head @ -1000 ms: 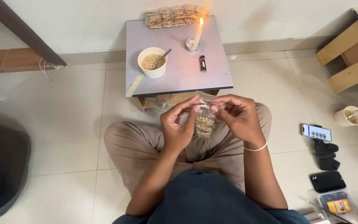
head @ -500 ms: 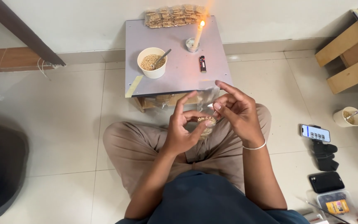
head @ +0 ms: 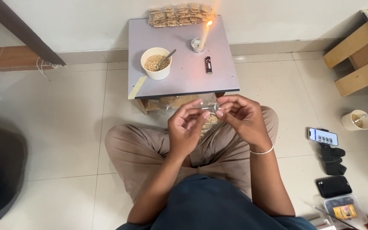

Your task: Manually fill small plastic pouches with seeds using a spoon and seal them using heat from a candle flame.

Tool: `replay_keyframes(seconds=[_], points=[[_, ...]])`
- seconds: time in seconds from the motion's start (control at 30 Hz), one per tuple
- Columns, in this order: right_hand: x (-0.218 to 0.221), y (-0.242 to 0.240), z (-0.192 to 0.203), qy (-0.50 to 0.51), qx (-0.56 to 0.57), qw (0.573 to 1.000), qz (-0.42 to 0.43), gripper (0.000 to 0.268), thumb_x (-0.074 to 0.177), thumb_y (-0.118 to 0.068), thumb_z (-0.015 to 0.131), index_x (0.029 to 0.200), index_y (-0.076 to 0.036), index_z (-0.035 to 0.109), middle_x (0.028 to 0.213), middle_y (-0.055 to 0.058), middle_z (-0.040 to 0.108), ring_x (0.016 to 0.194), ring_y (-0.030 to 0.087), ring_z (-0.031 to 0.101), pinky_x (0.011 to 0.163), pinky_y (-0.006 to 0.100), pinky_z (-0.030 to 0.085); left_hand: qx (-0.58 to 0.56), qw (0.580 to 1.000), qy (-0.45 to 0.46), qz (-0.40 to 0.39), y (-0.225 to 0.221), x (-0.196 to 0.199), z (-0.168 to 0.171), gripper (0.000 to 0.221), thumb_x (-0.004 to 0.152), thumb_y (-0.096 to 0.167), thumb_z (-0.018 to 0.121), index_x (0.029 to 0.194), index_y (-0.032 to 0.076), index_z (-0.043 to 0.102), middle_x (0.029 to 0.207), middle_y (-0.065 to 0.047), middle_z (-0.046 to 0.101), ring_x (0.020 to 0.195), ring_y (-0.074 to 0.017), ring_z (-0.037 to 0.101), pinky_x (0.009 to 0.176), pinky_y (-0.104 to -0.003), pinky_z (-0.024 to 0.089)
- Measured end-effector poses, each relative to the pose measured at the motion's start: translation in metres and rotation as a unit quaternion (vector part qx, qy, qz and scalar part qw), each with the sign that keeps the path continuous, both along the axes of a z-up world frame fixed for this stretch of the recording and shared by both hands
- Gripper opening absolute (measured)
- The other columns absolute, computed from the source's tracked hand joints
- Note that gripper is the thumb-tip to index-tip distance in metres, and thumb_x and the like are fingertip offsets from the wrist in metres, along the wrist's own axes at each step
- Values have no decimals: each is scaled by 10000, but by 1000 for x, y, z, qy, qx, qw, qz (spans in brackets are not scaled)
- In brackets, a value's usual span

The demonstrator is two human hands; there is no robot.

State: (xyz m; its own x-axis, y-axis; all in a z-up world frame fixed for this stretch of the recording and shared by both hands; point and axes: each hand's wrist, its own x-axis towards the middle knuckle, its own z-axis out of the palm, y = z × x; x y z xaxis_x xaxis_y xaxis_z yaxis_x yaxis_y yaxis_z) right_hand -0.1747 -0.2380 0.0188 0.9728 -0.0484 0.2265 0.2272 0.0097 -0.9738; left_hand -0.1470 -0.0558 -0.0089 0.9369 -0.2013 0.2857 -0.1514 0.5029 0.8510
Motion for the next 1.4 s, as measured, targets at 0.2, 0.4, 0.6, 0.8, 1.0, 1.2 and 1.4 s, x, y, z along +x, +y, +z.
replay_keyframes(seconds=[0.2, 0.4, 0.6, 0.8, 1.0, 1.2, 1.4], points=[[-1, 2, 8, -69, -66, 995, -5, 263, 908, 88, 745, 1160, 26, 702, 981, 51, 732, 920, 86, 693, 817, 236, 582, 102, 985, -118, 79, 12, 1, 11, 241, 943, 8, 731, 1176, 17, 674, 1010, -119, 781, 924, -116, 745, 820, -235, 598], [-7, 7, 26, -103, -182, 977, -30, 215, 848, 75, 787, 1041, -17, 776, 979, 92, 778, 896, 135, 729, 812, 264, 605, 183, 958, -190, 110, 19, 2, 26, 198, 922, -9, 761, 1117, 21, 768, 1065, -122, 792, 964, -155, 775, 853, -263, 610], [-9, 16, 35, -115, -266, 953, -84, 193, 847, 57, 790, 1016, -35, 793, 973, 95, 790, 863, 153, 750, 761, 263, 599, 215, 943, -214, 140, 21, -1, 26, 216, 913, -14, 763, 1122, 38, 768, 1054, -127, 789, 960, -182, 789, 840, -273, 623], [-7, 22, 37, -114, -310, 938, -107, 153, 848, 26, 794, 983, -47, 785, 944, 77, 770, 826, 148, 731, 730, 260, 576, 310, 888, -264, 215, 24, -2, 40, 161, 842, 19, 787, 990, 82, 791, 983, -140, 746, 925, -280, 734, 810, -347, 565], [-1, 23, 46, -115, -272, 953, -67, 144, 848, 9, 783, 978, -35, 739, 1035, 73, 709, 965, 155, 679, 851, 279, 539, 259, 916, -277, 130, 26, 18, 40, 160, 894, 63, 762, 1044, 32, 716, 1166, -154, 730, 1084, -287, 721, 955, -357, 559], [10, 11, 23, -62, -204, 975, -65, 83, 905, -2, 767, 978, -30, 739, 942, 50, 733, 880, 117, 663, 812, 270, 540, 129, 983, -128, -26, 15, 33, -2, 158, 991, 46, 711, 1127, -23, 750, 1060, -101, 786, 954, -124, 736, 847, -247, 606], [26, -2, -4, -52, -109, 992, -31, 65, 928, 28, 741, 985, -3, 743, 936, 37, 731, 889, 103, 666, 827, 262, 552, 88, 993, -65, -32, 8, 43, -18, 188, 978, 28, 723, 1152, -38, 748, 1037, -109, 782, 898, -91, 717, 794, -229, 588]])
